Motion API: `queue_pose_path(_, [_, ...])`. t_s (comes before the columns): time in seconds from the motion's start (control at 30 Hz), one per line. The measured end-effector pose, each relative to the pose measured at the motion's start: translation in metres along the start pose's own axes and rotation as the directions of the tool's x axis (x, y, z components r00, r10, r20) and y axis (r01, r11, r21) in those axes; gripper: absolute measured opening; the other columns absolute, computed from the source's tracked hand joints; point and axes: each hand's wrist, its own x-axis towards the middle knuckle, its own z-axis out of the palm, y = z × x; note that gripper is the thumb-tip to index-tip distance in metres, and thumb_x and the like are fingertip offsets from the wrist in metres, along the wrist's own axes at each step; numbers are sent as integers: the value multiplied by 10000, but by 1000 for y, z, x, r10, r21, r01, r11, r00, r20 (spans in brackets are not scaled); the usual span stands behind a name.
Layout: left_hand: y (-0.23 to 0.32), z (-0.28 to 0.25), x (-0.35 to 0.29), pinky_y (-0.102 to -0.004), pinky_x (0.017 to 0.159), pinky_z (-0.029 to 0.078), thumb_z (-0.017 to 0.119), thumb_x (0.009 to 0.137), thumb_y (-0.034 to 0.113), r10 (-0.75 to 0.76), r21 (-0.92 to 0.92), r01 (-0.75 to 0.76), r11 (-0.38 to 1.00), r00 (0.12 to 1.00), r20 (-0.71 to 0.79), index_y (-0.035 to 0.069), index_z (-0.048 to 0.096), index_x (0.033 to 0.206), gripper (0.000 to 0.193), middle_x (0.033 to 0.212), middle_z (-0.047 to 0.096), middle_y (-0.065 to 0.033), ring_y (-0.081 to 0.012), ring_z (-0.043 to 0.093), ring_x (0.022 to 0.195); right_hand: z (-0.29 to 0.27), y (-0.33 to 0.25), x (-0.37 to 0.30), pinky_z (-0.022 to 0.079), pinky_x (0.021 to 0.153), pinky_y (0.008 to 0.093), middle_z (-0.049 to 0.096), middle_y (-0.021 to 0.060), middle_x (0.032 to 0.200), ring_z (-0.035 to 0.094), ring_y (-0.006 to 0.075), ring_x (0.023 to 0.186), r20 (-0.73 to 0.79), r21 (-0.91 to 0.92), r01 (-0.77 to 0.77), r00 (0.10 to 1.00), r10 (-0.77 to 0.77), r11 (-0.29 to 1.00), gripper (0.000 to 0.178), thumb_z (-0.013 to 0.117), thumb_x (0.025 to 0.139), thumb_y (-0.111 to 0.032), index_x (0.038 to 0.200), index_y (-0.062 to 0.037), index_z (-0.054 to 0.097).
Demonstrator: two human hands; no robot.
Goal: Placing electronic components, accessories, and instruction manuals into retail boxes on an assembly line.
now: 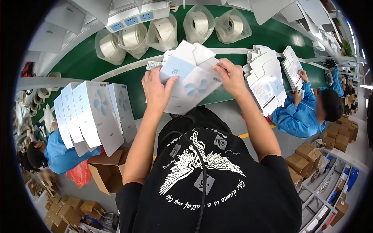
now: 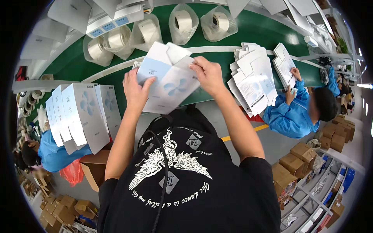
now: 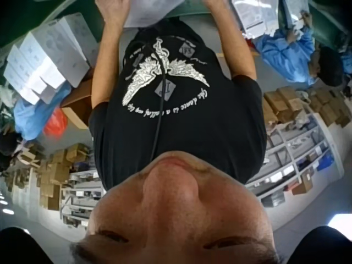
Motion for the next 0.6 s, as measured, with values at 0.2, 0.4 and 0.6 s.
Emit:
queue_pose_path(0.2, [16, -2, 3, -487, 1160, 437, 1021, 597, 405, 198, -453, -112, 884, 969, 146, 45, 327, 1631, 1297, 1523, 511, -227, -403, 515, 1400, 18, -35, 2, 533, 739, 397, 713, 157, 869, 708, 275, 806, 524, -92, -357, 776, 350, 930, 283, 619, 1086, -295, 1007, -38, 705])
queue_pose_path(0.4, [12, 11, -28, -482, 1187, 437, 1018, 608, 365, 78, -615, 165, 771, 934, 348, 89, 294, 1662, 1308, 1563, 449, -229, -398, 497, 1428, 22, -56, 8, 545, 826, 490, 750, 203, 982, 717, 400, 925, 621, -568, 198, 740, 258, 799, 522, 467, 1120, -492, 1044, -61, 752])
queue_pose_path(0.6, [28, 8, -46, -476, 1163, 455, 991, 664, 318, 148, -558, 15, 830, 958, 245, 181, 408, 1634, 1141, 1555, 434, -206, -427, 505, 1399, 28, -2, -17, 550, 911, 529, 766, 191, 1064, 708, 409, 1041, 745, -426, -24, 557, 366, 904, 665, 289, 1135, -545, 1090, -102, 782])
